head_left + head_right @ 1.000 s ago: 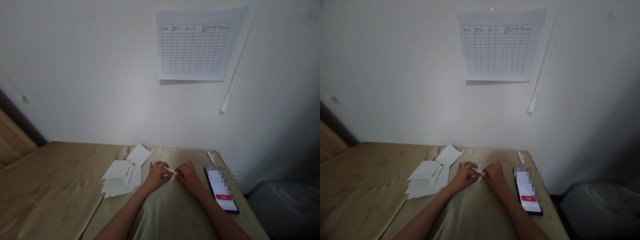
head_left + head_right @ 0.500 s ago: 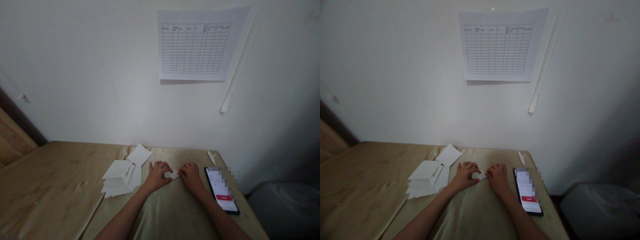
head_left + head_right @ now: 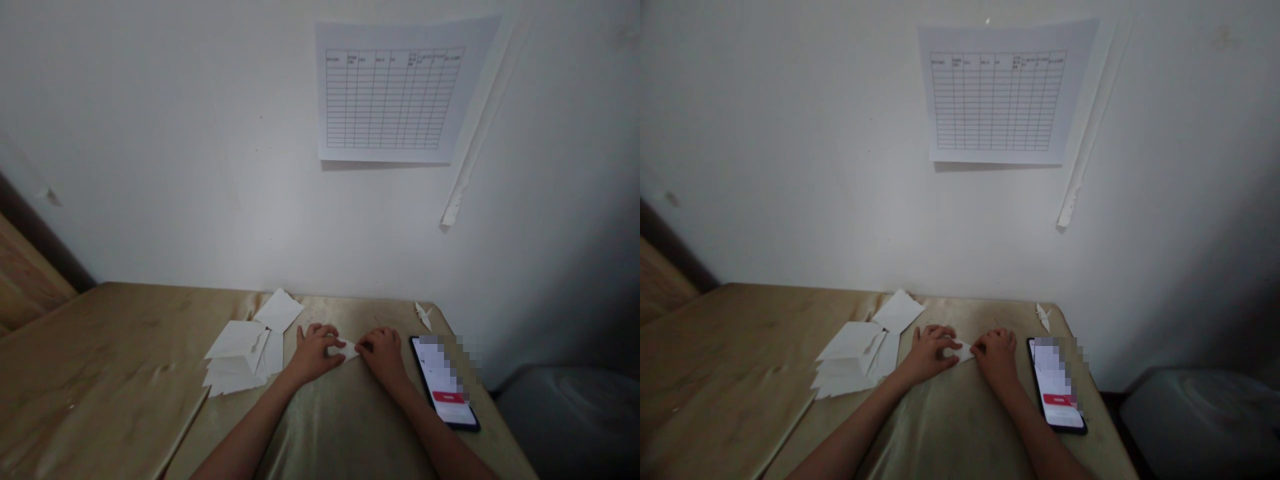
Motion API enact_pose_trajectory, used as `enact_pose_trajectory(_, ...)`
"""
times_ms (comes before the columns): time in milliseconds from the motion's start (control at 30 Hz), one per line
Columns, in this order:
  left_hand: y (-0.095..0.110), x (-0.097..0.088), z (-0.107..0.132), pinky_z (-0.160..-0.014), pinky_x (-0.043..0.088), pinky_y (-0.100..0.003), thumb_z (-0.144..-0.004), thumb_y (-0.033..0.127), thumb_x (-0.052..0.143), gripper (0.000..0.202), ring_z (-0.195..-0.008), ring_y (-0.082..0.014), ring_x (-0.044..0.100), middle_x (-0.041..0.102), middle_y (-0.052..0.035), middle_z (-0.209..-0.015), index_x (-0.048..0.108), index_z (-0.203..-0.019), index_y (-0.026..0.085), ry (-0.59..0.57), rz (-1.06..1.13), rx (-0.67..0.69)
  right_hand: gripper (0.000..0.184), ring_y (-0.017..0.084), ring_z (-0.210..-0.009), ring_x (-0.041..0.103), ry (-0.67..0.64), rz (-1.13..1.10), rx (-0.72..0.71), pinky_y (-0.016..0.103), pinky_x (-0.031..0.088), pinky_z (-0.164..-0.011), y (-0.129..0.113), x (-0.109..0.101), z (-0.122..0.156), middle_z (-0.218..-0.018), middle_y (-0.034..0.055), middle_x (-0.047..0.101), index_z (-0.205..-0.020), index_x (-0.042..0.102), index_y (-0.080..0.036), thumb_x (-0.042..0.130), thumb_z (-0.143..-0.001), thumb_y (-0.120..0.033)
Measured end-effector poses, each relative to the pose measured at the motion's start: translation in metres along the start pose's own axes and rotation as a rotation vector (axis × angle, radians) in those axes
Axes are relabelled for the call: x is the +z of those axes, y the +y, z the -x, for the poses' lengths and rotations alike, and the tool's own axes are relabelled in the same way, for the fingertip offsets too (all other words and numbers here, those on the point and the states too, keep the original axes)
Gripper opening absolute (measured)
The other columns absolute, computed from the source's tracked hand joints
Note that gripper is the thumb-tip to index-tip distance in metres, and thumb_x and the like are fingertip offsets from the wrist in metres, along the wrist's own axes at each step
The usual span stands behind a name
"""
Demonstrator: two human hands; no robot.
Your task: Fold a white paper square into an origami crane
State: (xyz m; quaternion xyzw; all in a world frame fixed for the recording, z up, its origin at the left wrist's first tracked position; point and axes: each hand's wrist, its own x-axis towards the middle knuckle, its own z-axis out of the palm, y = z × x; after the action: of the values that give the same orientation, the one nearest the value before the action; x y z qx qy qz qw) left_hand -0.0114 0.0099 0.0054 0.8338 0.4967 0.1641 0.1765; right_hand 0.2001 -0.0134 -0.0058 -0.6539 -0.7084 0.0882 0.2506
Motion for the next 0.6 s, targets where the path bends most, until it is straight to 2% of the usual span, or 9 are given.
enact_pose_trajectory(133, 0.0035, -0.0014, 0.0, -0.109, 0.006, -0.081, -0.076, 0.052, 0.078, 0.032, -0.132, -0.0351, 0.042, 0.063, 0.0013, -0.133, 0.074, -0.106, 0.042, -0.016, -0.01, -0.04, 0.013, 0.027, -0.114, 0.054, -0.022, 0.0, 0.031, 0.05, 0.02, -0.112, -0.0024, -0.0014, -0.0001, -0.101, 0.0036, 0.075, -0.083, 0.077, -0.027, 0.065, -0.088, -0.027)
enact_pose_trajectory(333, 0.0085, -0.0005, -0.0005, -0.11, 0.004, -0.08, -0.076, 0.05, 0.079, 0.029, -0.132, -0.0347, 0.042, 0.063, 0.0026, -0.132, 0.074, -0.104, 0.042, -0.001, -0.019, -0.079, 0.014, 0.027, -0.116, 0.053, -0.021, 0.044, 0.032, 0.055, 0.007, -0.115, -0.0048, -0.0013, 0.0012, -0.1, 0.0029, 0.075, -0.086, 0.077, -0.028, 0.064, -0.09, -0.027)
enact_pose_trajectory(600, 0.0071, 0.0033, -0.0022, -0.11, 0.002, -0.081, -0.073, 0.047, 0.082, 0.029, -0.133, -0.0339, 0.042, 0.064, 0.004, -0.132, 0.074, -0.101, 0.042, 0.022, 0.001, -0.105, 0.013, 0.027, -0.115, 0.053, 0.007, 0.05, 0.068, 0.053, 0.01, -0.114, -0.0073, 0.0007, 0.0005, -0.1, 0.0035, 0.075, -0.084, 0.077, -0.028, 0.065, -0.089, -0.028)
